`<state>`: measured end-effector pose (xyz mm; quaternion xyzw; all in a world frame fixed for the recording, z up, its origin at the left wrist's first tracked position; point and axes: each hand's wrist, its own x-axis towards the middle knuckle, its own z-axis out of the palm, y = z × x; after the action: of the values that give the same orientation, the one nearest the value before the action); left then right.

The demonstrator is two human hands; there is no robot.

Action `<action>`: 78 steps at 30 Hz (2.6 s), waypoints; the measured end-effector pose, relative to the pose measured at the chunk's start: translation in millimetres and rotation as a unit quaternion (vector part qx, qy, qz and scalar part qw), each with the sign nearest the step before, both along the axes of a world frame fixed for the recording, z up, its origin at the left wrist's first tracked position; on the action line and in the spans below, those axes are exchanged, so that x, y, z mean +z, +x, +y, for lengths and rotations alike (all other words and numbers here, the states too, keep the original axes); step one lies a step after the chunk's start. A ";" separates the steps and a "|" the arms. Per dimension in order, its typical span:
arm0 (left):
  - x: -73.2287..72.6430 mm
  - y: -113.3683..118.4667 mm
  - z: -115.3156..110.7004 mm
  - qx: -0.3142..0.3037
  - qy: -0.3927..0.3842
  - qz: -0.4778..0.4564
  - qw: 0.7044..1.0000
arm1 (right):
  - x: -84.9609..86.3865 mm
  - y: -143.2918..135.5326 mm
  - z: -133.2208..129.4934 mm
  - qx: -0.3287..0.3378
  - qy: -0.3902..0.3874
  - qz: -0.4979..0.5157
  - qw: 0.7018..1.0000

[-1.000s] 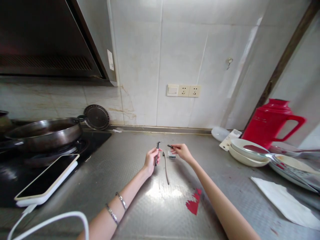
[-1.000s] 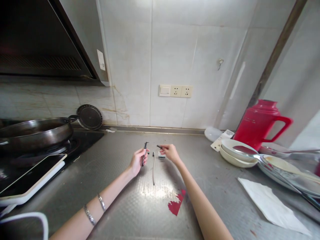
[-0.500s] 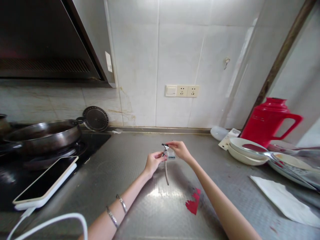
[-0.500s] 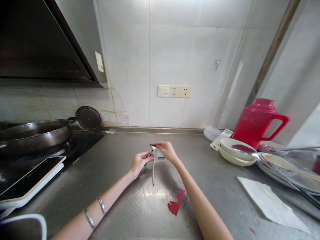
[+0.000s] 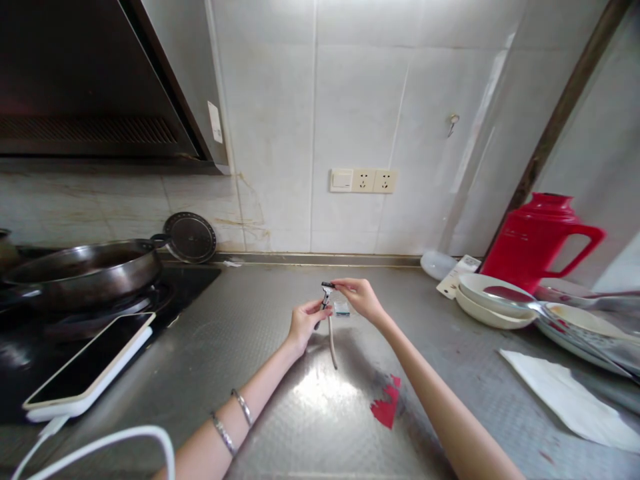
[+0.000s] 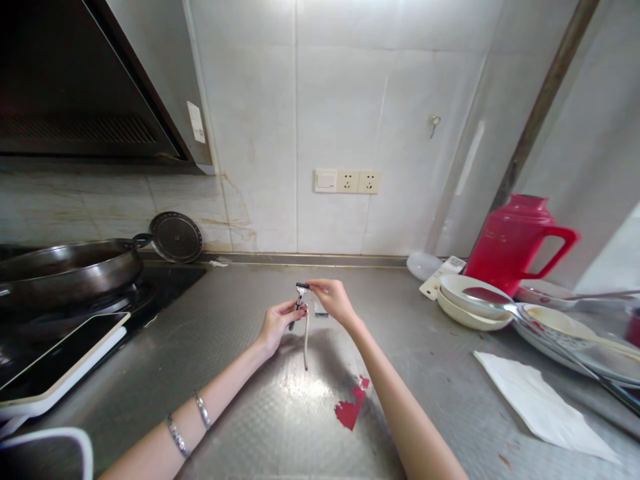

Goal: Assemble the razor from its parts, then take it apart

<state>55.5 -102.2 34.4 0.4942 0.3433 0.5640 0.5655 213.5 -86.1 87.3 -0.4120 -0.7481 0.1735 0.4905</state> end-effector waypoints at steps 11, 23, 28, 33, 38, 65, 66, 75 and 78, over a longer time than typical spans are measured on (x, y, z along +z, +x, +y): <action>-0.1 0.4 -0.5 -0.001 0.000 0.001 1.000 | -1.4 -4.7 -1.7 0.000 -0.004 -0.008 1.000; 2.0 0.1 -1.1 0.002 -0.003 -0.005 1.000 | 1.1 -5.1 -4.6 0.000 0.002 -0.014 1.000; 1.0 0.2 -0.4 0.001 -0.004 -0.007 1.000 | 0.3 -5.6 -4.2 0.001 0.004 -0.014 1.000; -0.1 0.4 0.4 0.002 -0.002 -0.006 1.000 | -0.9 -5.9 -3.7 0.003 0.004 -0.011 1.000; -1.8 0.4 2.0 0.000 -0.009 -0.004 1.000 | 0.6 -6.7 -6.0 -0.004 0.004 -0.015 1.000; -2.2 1.7 -2.7 0.002 0.002 0.019 1.000 | 1.2 -6.4 -7.2 -0.007 0.012 -0.026 1.000; -1.9 2.0 -3.1 0.002 -0.002 0.016 1.000 | 1.1 -6.4 -7.1 -0.009 0.012 -0.027 1.000; -2.9 4.7 -5.9 0.014 -0.016 0.008 1.000 | 3.6 -8.3 -9.2 -0.009 0.009 -0.041 0.999; -2.8 5.9 -6.5 0.026 -0.025 0.000 0.999 | 4.5 -8.6 -10.1 -0.014 0.010 -0.053 0.998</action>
<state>61.4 -108.7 31.6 0.4705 0.3698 0.5696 0.5634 204.9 -96.3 91.8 -0.4259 -0.7692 0.1371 0.4562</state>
